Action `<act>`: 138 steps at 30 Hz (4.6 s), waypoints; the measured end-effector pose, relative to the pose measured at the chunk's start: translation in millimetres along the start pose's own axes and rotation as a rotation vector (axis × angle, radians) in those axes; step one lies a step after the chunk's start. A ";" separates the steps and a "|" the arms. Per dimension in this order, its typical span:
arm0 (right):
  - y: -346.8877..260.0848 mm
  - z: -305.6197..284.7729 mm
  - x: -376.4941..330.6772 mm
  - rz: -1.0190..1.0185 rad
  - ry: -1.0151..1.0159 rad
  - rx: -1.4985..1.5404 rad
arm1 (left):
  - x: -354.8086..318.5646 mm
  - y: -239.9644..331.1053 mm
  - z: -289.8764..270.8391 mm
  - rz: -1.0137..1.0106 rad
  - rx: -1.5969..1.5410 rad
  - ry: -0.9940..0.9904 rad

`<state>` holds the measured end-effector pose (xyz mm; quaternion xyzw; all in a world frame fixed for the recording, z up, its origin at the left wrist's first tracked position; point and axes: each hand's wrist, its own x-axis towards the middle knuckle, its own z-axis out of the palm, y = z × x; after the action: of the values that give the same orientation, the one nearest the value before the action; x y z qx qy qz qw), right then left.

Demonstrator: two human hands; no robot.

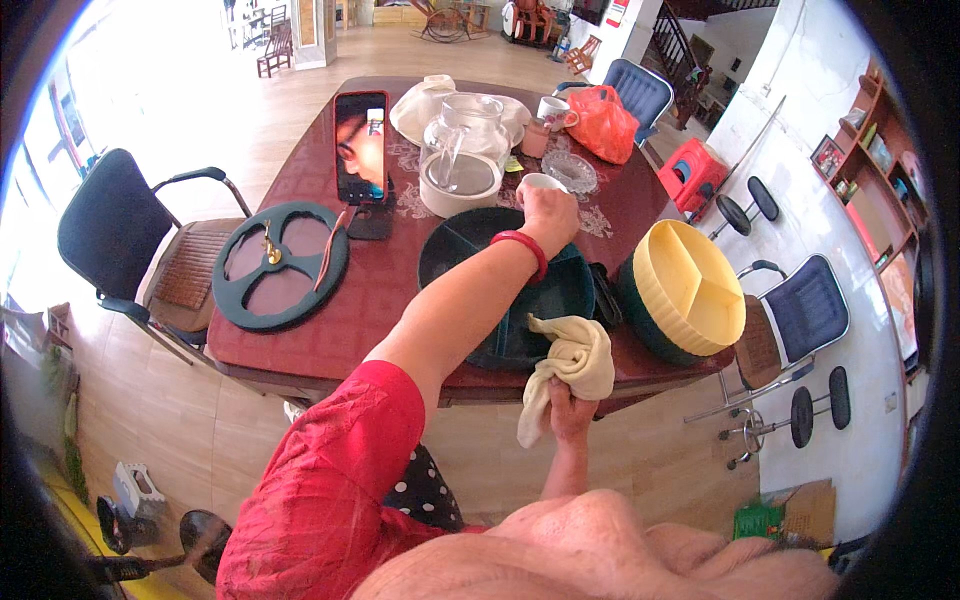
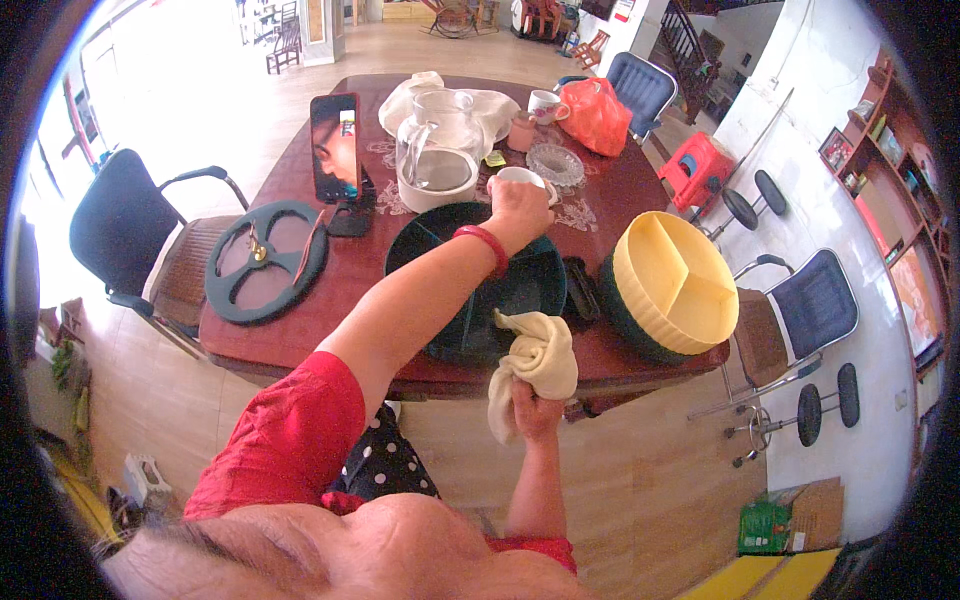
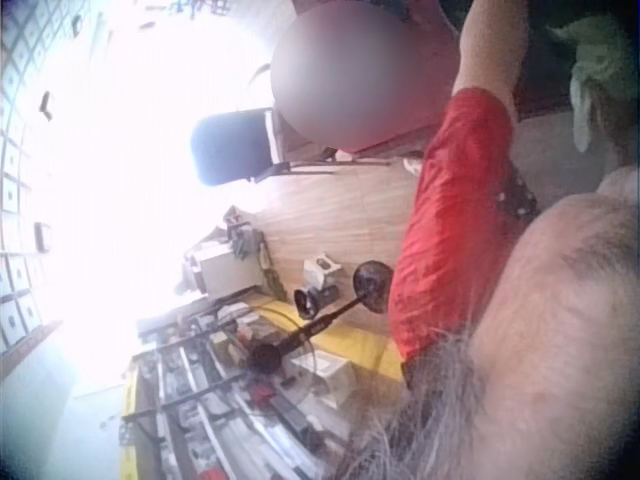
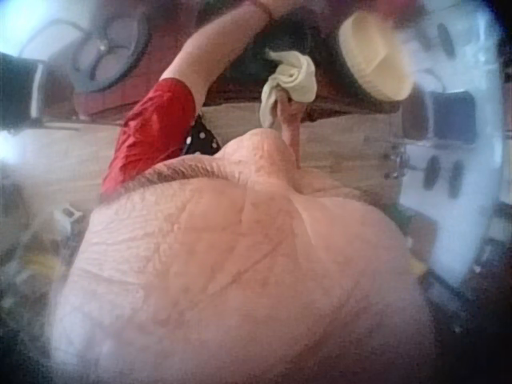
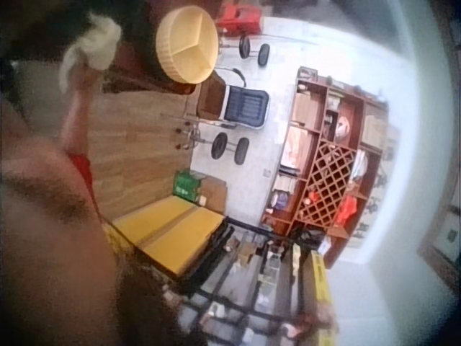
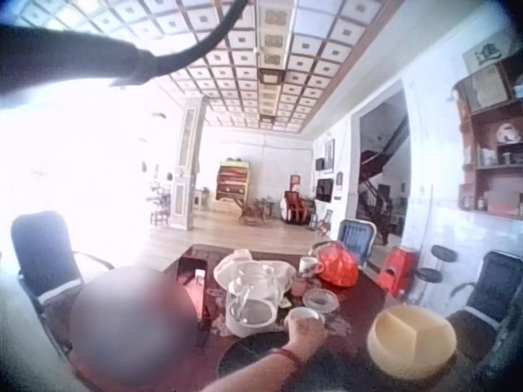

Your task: The person wipes the inside and outside of a dark green plastic tray and then wipes the inside and outside of a white ceramic mug using a cloth.

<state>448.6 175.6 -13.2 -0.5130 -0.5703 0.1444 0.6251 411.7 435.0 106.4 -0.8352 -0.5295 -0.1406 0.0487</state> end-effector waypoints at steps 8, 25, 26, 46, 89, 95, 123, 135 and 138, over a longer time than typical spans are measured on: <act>-6.8 1.0 0.5 -0.017 0.014 0.029 | -5.9 -22.5 -18.2 -0.416 -0.595 0.071; -23.5 -9.1 2.8 0.119 0.166 0.344 | -180.5 -107.4 -112.4 -0.018 -1.768 -0.088; -31.5 -10.3 -0.3 0.190 0.214 0.470 | -203.4 -115.5 -115.7 -0.019 -1.677 -0.048; -207.8 87.9 -56.6 0.042 -0.228 0.508 | -438.1 -171.1 -120.2 -0.069 -0.995 0.624; -136.1 93.1 -126.5 0.811 -0.307 1.156 | -677.2 -333.6 -208.3 -0.160 0.888 0.271; -142.4 127.4 -117.1 1.045 -0.648 1.303 | -749.8 -324.5 -219.3 -0.765 0.628 0.638; -199.9 165.5 -129.4 0.350 -0.782 0.810 | -483.7 -189.8 -103.7 0.037 -1.365 0.531; -225.3 152.1 -80.5 -0.623 -0.824 0.191 | -474.9 -159.5 -136.4 -0.244 -1.749 0.321; -233.6 141.9 -105.9 -0.151 -0.925 0.357 | -479.4 -157.4 -125.7 -0.180 -1.929 0.413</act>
<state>199.3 61.3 90.2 -0.2377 -0.7896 0.4065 0.3935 55.6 57.1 78.6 -0.4327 -0.2310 -0.6575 -0.5720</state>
